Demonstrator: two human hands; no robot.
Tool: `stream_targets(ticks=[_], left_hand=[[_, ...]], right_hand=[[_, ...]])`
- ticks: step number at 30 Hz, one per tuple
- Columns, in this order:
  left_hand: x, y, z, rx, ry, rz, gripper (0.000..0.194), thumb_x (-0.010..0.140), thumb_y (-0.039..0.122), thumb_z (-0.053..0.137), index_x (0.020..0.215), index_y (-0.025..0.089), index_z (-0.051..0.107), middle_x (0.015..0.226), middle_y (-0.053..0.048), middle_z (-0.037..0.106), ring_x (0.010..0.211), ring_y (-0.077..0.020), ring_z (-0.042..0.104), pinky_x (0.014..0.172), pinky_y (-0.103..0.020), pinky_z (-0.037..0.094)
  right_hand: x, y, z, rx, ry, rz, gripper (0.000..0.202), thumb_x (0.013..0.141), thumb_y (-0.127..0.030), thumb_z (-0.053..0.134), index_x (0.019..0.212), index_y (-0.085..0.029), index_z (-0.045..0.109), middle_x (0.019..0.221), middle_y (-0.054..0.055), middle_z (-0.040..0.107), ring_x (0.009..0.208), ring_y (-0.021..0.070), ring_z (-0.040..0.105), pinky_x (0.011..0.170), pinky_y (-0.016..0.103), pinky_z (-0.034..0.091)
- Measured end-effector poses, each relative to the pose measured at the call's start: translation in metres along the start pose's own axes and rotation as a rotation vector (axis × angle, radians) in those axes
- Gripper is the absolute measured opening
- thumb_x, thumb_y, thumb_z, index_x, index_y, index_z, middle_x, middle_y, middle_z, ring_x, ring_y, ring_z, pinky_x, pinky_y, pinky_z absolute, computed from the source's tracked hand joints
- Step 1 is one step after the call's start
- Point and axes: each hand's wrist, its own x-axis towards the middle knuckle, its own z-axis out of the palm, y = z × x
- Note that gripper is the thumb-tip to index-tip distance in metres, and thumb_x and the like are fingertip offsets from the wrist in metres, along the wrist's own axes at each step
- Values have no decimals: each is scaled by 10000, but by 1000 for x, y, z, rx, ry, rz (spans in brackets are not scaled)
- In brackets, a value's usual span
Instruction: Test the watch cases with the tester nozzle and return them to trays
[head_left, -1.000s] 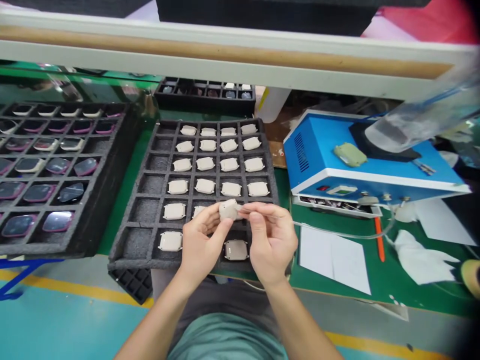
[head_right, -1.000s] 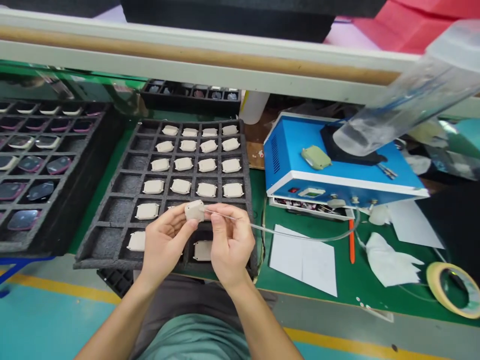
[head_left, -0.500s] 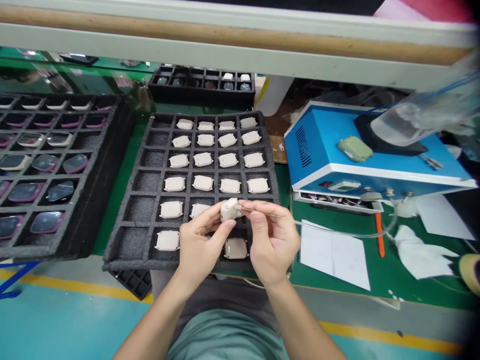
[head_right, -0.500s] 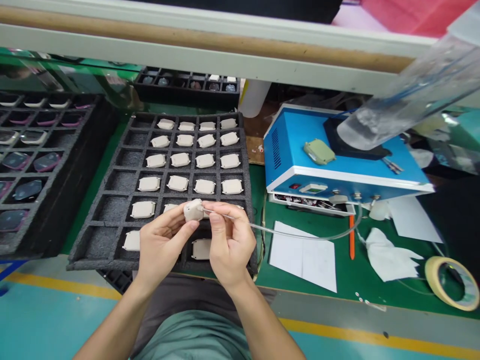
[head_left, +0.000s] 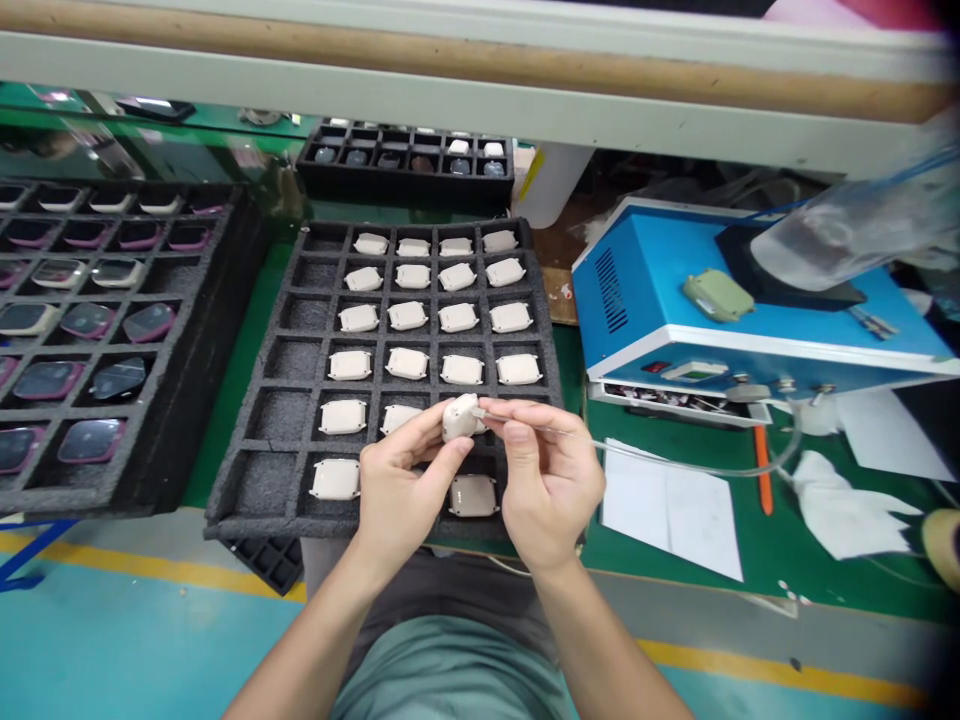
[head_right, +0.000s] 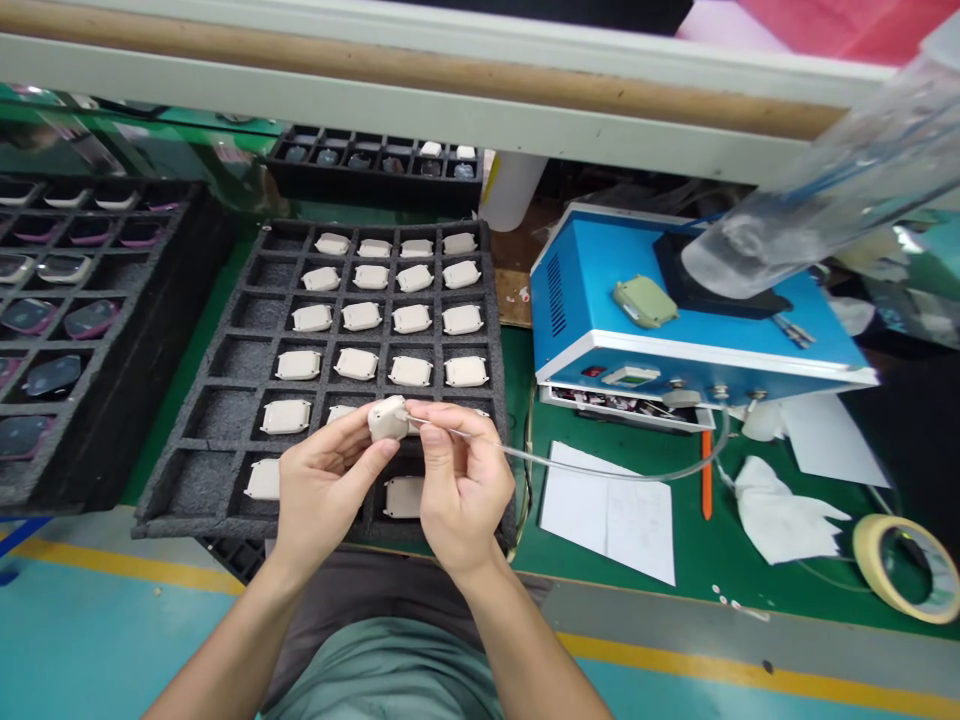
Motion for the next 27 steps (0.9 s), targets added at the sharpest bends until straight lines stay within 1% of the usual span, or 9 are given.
stream_targets(ticks=[7, 13, 20, 27], left_hand=[[-1, -2, -1, 6, -4, 12, 342, 857, 218, 811, 1196, 184, 815, 1130, -54, 832, 975, -213, 817, 884, -260, 668], [0, -2, -1, 43, -7, 44, 335, 865, 208, 804, 1200, 194, 816, 1114, -42, 835, 945, -200, 813, 876, -262, 667], [0, -1, -2, 82, -1, 45, 329, 861, 230, 806, 1188, 198, 821, 1116, -47, 835, 956, -221, 809, 871, -289, 672], [2, 0, -2, 84, 3, 50, 328, 853, 253, 819, 1177, 207, 825, 1142, -53, 830, 975, -234, 814, 875, -299, 678]], right_hand=[[0, 0, 0, 9, 0, 9, 38, 1011, -213, 664, 1031, -228, 693, 1025, 46, 781, 1009, 193, 798, 899, 357, 688], [0, 1, -1, 26, -12, 12, 51, 1007, -206, 666, 1042, -229, 695, 1037, 48, 775, 1016, 198, 795, 908, 367, 686], [-1, 1, -1, 16, -21, 0, 54, 1008, -218, 657, 1046, -237, 691, 1043, 55, 773, 1025, 214, 788, 902, 402, 687], [4, -1, 3, 47, -22, -21, 77, 1002, -188, 653, 1031, -240, 701, 1030, 51, 776, 997, 194, 795, 875, 354, 690]])
